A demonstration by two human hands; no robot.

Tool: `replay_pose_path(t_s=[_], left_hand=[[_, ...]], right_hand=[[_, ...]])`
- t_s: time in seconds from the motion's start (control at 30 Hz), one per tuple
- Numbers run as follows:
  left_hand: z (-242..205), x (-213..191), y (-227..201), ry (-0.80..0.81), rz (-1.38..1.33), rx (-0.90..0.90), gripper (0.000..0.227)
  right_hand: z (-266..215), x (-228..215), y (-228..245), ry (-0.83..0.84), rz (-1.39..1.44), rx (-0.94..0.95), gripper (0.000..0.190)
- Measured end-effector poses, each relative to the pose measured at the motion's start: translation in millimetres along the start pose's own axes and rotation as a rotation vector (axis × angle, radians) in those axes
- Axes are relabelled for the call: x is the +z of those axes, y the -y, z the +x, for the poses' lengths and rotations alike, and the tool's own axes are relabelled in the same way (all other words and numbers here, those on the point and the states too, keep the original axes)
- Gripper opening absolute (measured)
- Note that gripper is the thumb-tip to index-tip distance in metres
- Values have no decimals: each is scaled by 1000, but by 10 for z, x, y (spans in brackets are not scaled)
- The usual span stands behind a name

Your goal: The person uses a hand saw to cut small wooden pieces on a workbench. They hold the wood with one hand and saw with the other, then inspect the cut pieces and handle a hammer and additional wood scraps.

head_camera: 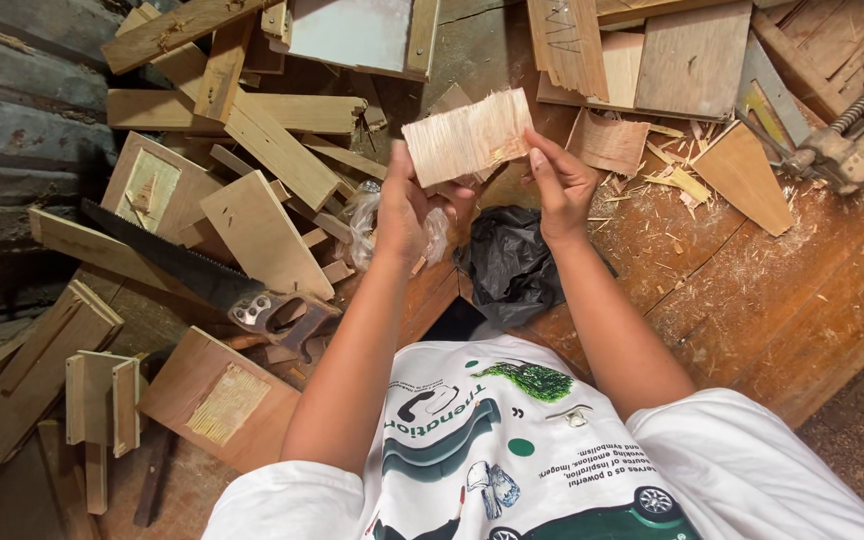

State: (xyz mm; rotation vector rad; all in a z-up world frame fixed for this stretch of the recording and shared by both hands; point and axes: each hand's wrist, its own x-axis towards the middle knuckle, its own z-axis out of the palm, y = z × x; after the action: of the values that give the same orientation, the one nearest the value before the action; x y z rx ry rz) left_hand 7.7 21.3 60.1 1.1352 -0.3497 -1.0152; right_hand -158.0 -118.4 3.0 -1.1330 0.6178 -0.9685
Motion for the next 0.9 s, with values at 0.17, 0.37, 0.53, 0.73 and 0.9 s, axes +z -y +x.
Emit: replay_pose_path(t_s=[0.17,0.37,0.53,0.73,0.9], left_hand=[[-28,-88,-13,-90,336,149,26],[-139,-124,-52,-107,638,419,18],[-249,-16,-47,-177,794,477,13],[-496,-215,-166,-312,678,495,21],[-752,-456,-278,-452,750,379,22]], right_hand=[[45,102,132,25,31,44,24],[61,98,189,181,-163,92,18],[30,80,170,197,-345,-5,11],[-90,380,244,314,-368,12,11],[-162,742,292,403,-419,48,12]])
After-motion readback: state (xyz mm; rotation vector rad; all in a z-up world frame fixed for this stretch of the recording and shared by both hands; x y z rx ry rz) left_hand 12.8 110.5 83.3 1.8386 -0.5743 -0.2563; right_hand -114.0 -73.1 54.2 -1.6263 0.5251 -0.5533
